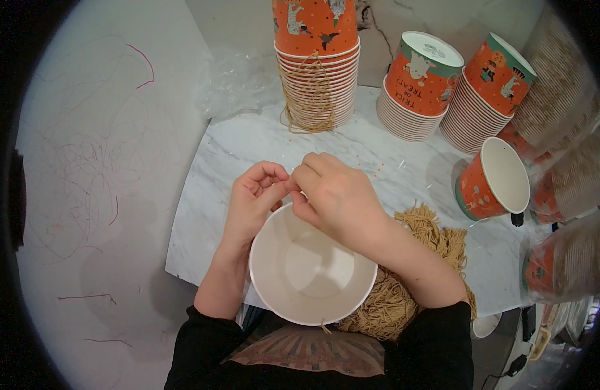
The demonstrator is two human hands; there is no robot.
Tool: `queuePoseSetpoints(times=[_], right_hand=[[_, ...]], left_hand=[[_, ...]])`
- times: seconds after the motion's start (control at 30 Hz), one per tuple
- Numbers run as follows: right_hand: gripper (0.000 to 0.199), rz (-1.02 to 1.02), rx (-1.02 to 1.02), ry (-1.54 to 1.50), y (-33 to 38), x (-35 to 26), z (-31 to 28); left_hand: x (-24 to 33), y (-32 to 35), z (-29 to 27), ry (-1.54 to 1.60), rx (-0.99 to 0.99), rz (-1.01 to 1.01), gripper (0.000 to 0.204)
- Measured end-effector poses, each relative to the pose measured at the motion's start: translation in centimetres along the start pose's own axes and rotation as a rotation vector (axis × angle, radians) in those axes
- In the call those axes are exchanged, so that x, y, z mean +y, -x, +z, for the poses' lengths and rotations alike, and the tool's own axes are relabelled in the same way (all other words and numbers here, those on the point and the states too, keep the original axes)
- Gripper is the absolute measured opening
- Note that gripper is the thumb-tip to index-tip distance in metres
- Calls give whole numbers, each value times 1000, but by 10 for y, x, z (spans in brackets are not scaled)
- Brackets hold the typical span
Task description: Attaching string handles to decorative paper buckets.
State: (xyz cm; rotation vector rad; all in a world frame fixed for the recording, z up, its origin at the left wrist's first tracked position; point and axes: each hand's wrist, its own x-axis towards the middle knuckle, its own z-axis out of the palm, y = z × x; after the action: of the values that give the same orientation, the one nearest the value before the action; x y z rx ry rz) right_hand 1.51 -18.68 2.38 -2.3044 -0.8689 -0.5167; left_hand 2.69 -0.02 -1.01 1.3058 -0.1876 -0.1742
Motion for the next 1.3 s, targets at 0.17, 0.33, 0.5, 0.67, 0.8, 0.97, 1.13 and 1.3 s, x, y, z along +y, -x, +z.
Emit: queuePoseSetpoints(times=[0.17,0.33,0.5,0.67,0.8,0.97,1.13,1.3], right_hand=[[14,84,-22,-177,-2,7,-3],[13,171,-41,-303,-4,9,-6],[8,140,-72,-243,-5,10,-7],[6,173,-95,-345,-5,15,-8],[7,199,-103,-409,-5,18,-8],[11,224,-89,-367,-6,17,-8],[11,240,-102,-268,-5,14,-7],[10,202,-102,-188,-3,12,-4]], left_hand=[[-4,-1,-3,140,-54,-105,8],[-12,-3,-2,269,-92,-128,9],[-14,-5,-6,314,-129,-136,9],[-17,-7,-8,402,-180,-212,12],[-19,-9,-9,393,-198,-219,13],[-22,-10,-11,377,-173,-232,12],[-22,-11,-13,366,-153,-242,12],[-23,-10,-8,353,-102,-221,12]])
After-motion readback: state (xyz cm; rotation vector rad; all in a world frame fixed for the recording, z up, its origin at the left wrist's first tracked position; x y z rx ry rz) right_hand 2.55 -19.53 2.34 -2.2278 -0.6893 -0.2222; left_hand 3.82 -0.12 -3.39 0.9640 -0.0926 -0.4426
